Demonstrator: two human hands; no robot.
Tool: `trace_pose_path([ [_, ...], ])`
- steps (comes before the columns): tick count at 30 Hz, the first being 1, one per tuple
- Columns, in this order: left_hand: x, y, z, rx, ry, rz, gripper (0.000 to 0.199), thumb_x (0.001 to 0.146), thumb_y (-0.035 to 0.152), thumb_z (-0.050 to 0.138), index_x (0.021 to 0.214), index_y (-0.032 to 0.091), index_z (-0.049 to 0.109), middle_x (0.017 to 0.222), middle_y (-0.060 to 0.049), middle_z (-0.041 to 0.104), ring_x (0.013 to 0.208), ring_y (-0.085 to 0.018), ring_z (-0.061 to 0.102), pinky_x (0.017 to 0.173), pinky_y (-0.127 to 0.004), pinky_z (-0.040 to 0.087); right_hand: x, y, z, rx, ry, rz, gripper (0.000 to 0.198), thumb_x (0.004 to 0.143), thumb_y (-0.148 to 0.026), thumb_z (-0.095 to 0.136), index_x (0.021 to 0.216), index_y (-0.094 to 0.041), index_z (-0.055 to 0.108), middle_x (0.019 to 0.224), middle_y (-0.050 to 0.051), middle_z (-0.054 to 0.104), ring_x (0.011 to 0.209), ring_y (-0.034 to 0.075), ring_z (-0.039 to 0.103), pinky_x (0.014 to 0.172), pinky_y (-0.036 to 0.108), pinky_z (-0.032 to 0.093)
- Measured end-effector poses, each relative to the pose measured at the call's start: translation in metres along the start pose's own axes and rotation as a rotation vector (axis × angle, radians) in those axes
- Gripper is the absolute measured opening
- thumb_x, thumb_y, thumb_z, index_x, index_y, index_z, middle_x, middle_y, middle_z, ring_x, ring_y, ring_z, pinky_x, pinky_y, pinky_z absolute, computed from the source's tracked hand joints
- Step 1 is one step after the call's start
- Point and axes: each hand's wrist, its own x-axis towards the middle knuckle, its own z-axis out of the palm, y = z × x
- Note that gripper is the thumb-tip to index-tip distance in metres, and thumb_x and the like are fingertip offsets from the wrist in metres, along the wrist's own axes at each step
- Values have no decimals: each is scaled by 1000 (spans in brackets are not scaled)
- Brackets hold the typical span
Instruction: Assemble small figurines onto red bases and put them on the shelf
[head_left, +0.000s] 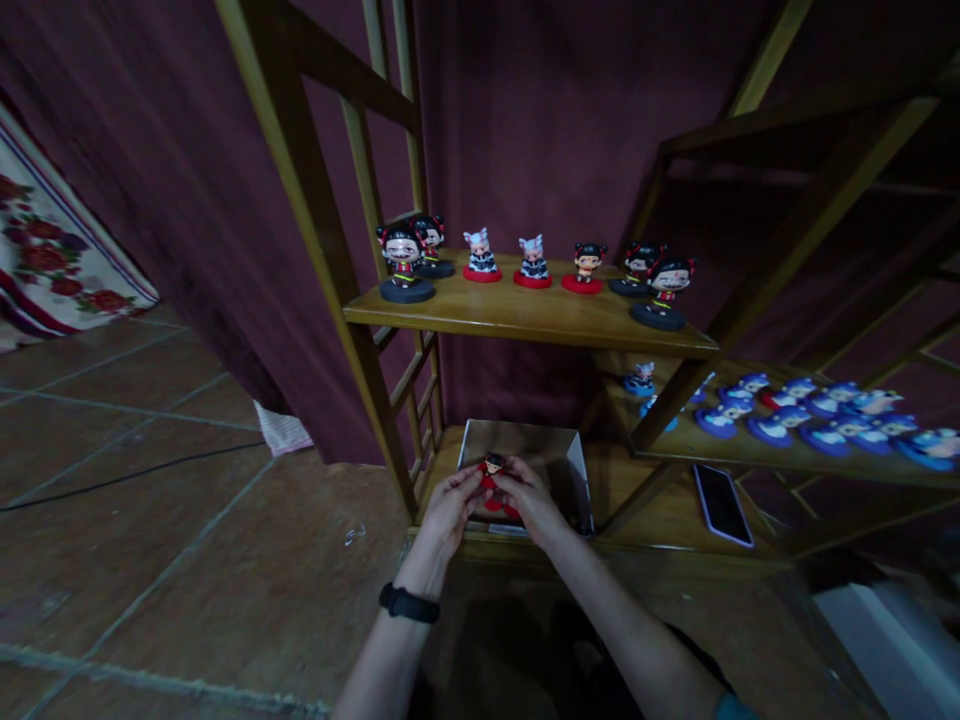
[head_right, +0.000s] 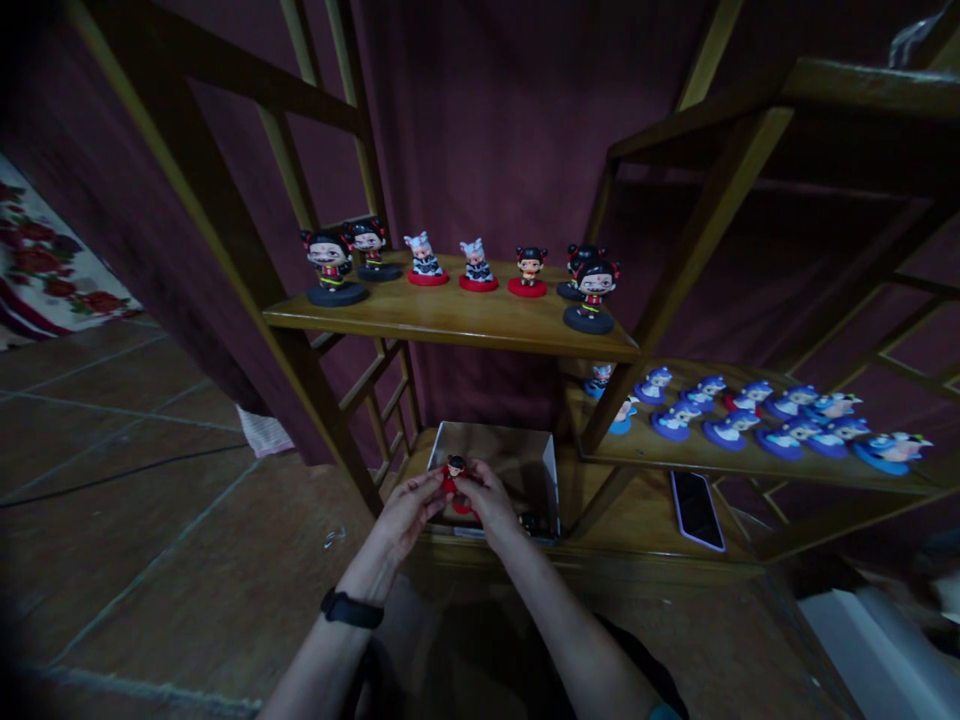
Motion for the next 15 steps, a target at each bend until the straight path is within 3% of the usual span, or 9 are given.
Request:
trace_pose_path([
  [8,0,1,-1,12,-24,7,29,60,13,71,89,11,66,80,-8,69,70,-14,63,71,-26,50,4,4,-3,68,18,57,26,60,-29,69,82,-18,60,75,0,64,65,13,58,65,29,45],
  [15,5,0,-4,26,-16,68,33,57,10,73,89,12,65,83,-7,69,73,-13,63,72,-25,50,8,3,1,172,35,36,28,56,-26,71,81,-19,61,84,2,65,77,15,59,68,28,44],
])
